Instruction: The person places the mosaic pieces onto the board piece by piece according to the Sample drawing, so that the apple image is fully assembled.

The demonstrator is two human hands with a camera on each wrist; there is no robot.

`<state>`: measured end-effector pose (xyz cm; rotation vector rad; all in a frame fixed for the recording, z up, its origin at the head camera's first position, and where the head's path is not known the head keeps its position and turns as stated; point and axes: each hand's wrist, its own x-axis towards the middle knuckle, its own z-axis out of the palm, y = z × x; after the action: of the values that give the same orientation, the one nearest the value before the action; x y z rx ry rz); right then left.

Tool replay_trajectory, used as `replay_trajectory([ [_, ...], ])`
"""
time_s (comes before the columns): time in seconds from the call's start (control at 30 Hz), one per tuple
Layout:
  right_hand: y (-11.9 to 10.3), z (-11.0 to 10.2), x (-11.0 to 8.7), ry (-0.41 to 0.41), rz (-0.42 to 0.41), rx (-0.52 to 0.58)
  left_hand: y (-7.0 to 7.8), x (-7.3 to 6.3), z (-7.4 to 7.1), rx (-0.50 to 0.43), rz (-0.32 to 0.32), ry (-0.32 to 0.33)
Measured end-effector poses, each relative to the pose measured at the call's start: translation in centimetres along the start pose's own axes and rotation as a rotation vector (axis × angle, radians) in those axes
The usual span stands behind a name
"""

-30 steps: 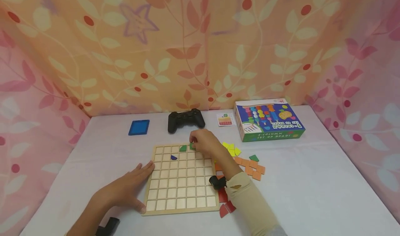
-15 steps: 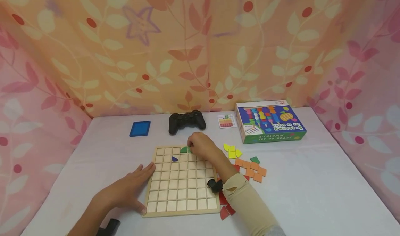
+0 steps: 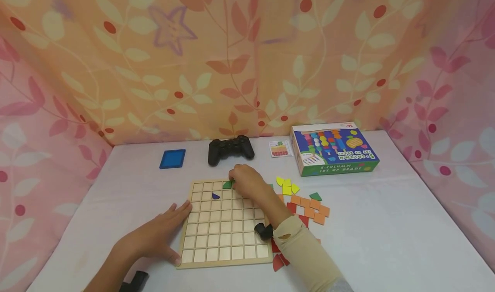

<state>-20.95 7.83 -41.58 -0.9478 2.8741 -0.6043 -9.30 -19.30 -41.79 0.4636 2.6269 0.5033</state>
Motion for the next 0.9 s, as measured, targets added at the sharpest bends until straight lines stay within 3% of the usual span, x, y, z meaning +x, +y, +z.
replay_trajectory([
  [0.17,-0.3,0.1,0.1,0.005,-0.017,-0.022,0.0,0.0,-0.1,0.001,0.005,0.004],
  [0.4,-0.8,0.3,0.1,-0.049,-0.061,-0.021,0.2,0.0,-0.1,-0.003,0.0,0.0],
  [0.67,-1.1,0.5,-0.4,-0.03,-0.099,-0.052,0.2,0.0,-0.1,0.008,-0.007,0.001],
  [0.9,-0.4,-0.3,-2.1,0.009,-0.076,0.078,0.1,-0.1,-0.2,0.004,0.004,0.0],
])
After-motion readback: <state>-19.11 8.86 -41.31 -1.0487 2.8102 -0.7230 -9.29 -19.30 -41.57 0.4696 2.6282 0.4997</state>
